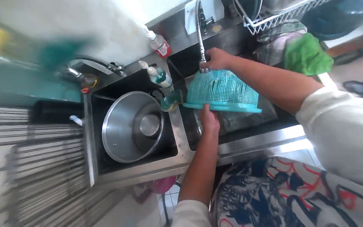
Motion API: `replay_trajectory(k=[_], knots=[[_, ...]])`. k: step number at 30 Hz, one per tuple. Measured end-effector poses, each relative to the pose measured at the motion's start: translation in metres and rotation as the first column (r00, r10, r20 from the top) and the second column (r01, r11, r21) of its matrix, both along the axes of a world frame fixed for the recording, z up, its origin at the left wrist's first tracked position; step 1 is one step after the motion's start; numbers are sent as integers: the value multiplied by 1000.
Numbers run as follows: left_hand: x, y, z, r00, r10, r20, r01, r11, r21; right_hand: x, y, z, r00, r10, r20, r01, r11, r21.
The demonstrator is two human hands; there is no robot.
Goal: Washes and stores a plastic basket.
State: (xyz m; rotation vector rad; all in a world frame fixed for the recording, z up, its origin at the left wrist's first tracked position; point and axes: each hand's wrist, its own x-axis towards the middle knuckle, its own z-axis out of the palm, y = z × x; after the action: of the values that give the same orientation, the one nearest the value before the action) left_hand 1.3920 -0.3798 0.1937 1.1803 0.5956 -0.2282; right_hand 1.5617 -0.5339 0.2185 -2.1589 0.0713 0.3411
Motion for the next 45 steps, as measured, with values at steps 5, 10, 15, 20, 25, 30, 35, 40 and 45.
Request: replay_trajectory(k=[5, 10, 15, 20, 25, 30, 35, 40, 45], knots=[[-5, 1, -4, 1000, 16, 0, -16, 999, -42, -3, -6, 6, 1000, 10, 16, -9, 1000, -23], [-12, 2, -3, 999, 22, -35, -23, 999, -39, -11, -21, 7, 998, 13, 60, -11, 999, -31], [-22, 1, -2, 998, 41, -47, -43, 998, -49, -16, -31, 9, 998, 14, 63, -11, 999, -45], [-31, 3, -3, 998, 51, -39, -54, 995, -78, -24, -36, 20, 999, 9, 44, -5, 996, -95], [-37, 6, 3, 998, 50, -44, -53, 995, -82, -25, -48, 25, 999, -23, 36, 27, 991, -132], [-47, 11, 7, 997, 62, -48, -66, 995, -75, -27, -70, 28, 995, -44, 87, 55, 991, -123], [-58, 19, -10, 988, 92, -123, -99, 994, -50, -29, -82, 33, 994, -47, 102, 59, 992, -116], [-62, 22, -14, 979, 103, -176, -108, 994, -17, -27, -75, 21, 993, -29, 114, 44, 991, -129], [-74, 22, -18, 982, 64, -176, -66, 998, -5, -17, -59, 1, 996, -31, 89, 43, 991, -128]])
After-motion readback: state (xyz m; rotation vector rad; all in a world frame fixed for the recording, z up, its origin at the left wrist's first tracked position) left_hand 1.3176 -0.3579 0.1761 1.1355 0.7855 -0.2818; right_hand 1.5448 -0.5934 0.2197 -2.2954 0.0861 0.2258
